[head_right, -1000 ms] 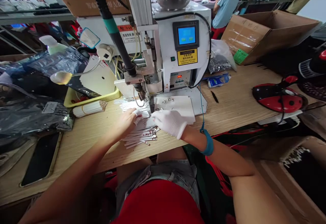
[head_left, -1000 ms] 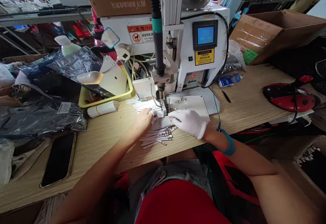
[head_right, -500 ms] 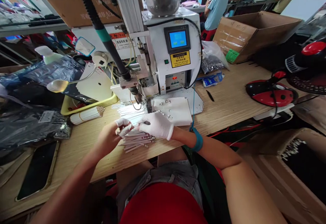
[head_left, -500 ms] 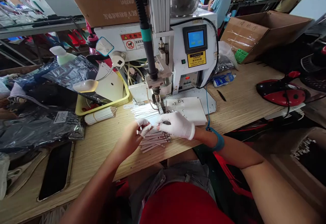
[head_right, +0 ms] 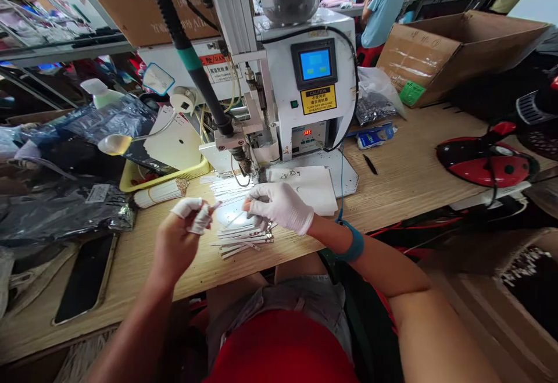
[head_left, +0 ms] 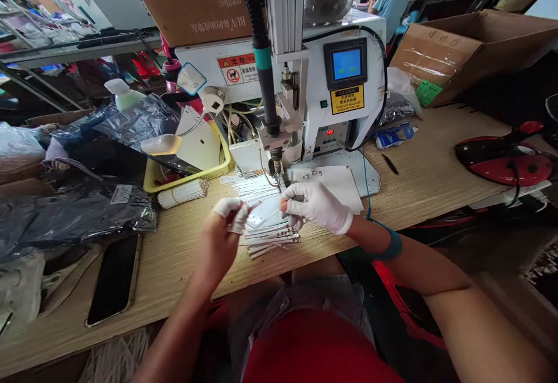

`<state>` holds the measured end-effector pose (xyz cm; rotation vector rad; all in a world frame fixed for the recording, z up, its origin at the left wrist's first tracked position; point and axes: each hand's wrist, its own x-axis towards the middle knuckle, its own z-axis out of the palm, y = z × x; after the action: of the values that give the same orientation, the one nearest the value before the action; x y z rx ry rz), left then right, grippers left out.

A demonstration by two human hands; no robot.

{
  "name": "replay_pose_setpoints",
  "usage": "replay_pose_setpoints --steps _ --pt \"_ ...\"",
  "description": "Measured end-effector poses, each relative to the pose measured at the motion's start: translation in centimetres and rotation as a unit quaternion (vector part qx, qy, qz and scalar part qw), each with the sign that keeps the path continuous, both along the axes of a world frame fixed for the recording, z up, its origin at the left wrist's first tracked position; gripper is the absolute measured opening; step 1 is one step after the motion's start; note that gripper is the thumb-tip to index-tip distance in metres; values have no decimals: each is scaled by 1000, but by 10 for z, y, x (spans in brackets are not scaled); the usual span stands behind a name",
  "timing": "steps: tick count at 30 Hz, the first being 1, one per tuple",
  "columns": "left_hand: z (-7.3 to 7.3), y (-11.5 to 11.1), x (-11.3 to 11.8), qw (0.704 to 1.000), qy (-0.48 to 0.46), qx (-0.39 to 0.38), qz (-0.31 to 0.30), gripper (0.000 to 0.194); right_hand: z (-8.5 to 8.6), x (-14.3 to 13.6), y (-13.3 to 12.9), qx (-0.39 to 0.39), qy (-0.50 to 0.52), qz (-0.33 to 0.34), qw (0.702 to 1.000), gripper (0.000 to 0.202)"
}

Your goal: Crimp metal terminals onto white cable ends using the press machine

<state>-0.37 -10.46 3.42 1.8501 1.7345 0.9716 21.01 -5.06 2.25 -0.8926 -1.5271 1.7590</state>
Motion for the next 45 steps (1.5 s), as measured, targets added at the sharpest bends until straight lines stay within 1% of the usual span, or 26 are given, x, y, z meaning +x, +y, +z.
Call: replay_pose_setpoints --steps 1,3,6,8,10,11,12,15,17,19,20,21,22,23,24,25,26,28,31,34,37,38,41,42,44,45 --pt "-1 -2 6 1000 7 8 -12 18 1 -2 -1 -11 19 8 1000 27" --pt "-5 -5 16 999 32 17 -30 16 3 -5 -5 4 23 10 1000 27" --pt "-10 -11 18 998 32 -4 -46 17 7 -1 -11 60 -37 2 998 17" --pt "-10 -15 10 1000 1 1 -11 16 8 5 -14 75 -69 -11 995 14" --pt "-6 -21 4 998 -39 45 29 10 6 8 -16 51 -61 -26 997 13" --pt "-4 -23 4 996 -45 68 24 7 4 7 -16 30 -41 -27 998 14" --pt "-2 -25 6 996 -36 81 -9 4 3 5 -17 12 -17 -25 999 16" --pt "0 -21 17 982 57 69 -164 8 -2 -4 -14 -11 31 1 999 20" --pt "-5 -8 18 970 120 52 -206 12 -4 3 -8 6 -4 28 1000 24" --pt "-14 11 8 958 185 43 -217 14 -3 26 1 74 -113 25 991 34" --pt "-19 22 0 947 220 38 -231 15 -3 43 4 145 -201 -21 969 37" --pt "-24 34 -8 937 254 35 -237 16 -3 61 5 216 -289 -60 930 39" --pt "-29 44 -15 929 278 34 -241 17 -4 79 5 271 -369 -82 885 41" --pt "-34 53 -21 921 296 38 -250 18 -7 96 4 308 -436 -71 843 46" --pt "-37 60 -25 913 310 49 -261 21 -10 110 1 336 -490 -41 804 53" --pt "-40 66 -27 906 322 66 -266 24 -15 120 -2 361 -526 -29 770 59" --pt "-41 69 -28 901 331 83 -270 27 -20 127 -5 381 -546 -23 746 60" --pt "-42 72 -26 895 342 109 -266 31 -30 133 -8 407 -559 -17 722 53" --pt "-40 70 -23 897 331 116 -268 36 -39 132 2 424 -553 -17 716 42" --pt "-40 68 -24 911 292 103 -272 32 -40 132 23 441 -529 1 725 39" --pt "-39 67 -25 937 228 57 -259 31 -35 131 41 451 -497 40 740 39" --pt "-38 67 -23 947 209 29 -244 30 -33 129 46 449 -490 36 746 38" --pt "-31 72 -16 967 155 -79 -186 17 -29 107 57 427 -462 -26 777 27" --pt "-29 74 -13 969 132 -110 -178 18 -30 96 61 416 -449 -39 790 23" --pt "-27 79 -8 967 80 -155 -183 23 -32 72 70 396 -442 -50 803 18" --pt "-27 82 -7 965 55 -172 -189 25 -35 62 75 391 -446 -55 803 17"
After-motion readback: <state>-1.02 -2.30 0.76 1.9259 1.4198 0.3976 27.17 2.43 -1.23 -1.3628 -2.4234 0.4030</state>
